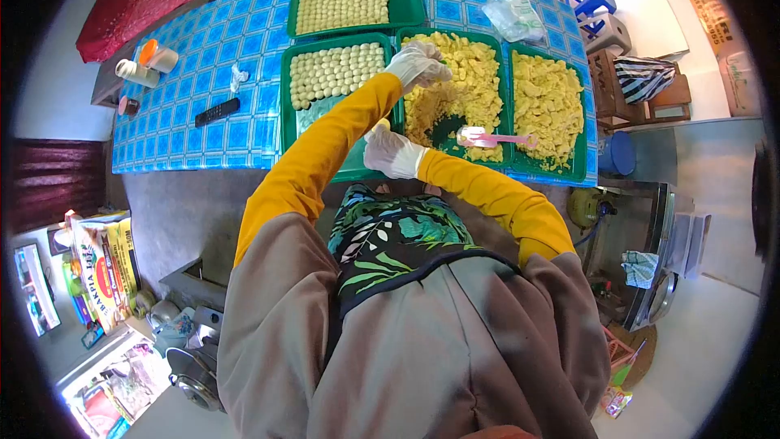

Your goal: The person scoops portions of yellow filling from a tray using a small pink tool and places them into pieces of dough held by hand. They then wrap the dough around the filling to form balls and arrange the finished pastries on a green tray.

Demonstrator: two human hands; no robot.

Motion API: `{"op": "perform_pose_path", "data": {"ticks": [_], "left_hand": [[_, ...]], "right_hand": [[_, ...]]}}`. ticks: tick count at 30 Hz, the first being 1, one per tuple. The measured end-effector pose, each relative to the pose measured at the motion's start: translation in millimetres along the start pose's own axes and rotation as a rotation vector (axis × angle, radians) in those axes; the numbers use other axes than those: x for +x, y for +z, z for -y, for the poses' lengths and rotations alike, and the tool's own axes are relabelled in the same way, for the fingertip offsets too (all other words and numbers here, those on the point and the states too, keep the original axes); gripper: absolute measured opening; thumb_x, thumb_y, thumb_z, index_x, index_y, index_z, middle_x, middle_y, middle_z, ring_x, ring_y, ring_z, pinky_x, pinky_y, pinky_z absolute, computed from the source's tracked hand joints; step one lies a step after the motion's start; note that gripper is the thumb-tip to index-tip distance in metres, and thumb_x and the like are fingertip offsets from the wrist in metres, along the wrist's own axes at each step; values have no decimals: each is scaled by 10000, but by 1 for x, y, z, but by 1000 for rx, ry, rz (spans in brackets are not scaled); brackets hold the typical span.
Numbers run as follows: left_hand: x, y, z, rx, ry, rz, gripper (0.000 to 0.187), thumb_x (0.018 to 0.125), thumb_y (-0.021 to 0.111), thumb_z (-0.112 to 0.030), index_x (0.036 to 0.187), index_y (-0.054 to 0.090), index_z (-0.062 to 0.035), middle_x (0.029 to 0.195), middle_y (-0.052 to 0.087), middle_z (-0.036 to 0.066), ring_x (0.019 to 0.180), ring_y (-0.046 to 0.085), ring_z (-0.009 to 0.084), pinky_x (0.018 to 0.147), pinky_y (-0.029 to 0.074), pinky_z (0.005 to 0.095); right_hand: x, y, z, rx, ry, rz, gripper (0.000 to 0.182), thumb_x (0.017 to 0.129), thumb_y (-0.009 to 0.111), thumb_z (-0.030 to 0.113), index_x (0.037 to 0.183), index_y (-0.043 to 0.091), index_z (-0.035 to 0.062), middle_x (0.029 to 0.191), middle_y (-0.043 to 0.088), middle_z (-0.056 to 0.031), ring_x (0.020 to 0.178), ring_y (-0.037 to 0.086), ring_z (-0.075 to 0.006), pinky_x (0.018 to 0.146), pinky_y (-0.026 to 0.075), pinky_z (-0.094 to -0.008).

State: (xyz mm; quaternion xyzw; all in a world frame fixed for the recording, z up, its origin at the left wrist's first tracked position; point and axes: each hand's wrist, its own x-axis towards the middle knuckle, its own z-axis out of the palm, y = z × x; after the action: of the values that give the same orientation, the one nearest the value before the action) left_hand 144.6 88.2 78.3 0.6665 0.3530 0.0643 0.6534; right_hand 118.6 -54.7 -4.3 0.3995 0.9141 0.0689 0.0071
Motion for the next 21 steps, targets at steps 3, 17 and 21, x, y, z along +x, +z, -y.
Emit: {"op": "perform_pose_path", "data": {"ticks": [3,17,21], "left_hand": [[0,0,3,-16,67,2,559,699,863,-139,1158,642,91,854,679,94,653,650,156,514,502,242],[-8,-16,12,-150,28,-41,581,683,870,-102,1186,632,62,826,682,103,604,633,160,504,505,276],[-3,-20,12,-209,9,-53,584,718,817,-54,1262,619,23,877,699,145,636,668,229,533,544,298]], "right_hand": [[-4,0,3,-98,-70,-35,158,673,634,184,643,635,28,641,562,-112,648,574,-279,647,426,-445],[3,-15,0,-111,-93,10,154,740,632,177,736,701,40,663,623,-65,728,601,-272,743,429,-421],[29,2,7,-113,167,-170,253,672,688,253,816,751,54,785,679,-52,951,583,-270,816,434,-490]]}}
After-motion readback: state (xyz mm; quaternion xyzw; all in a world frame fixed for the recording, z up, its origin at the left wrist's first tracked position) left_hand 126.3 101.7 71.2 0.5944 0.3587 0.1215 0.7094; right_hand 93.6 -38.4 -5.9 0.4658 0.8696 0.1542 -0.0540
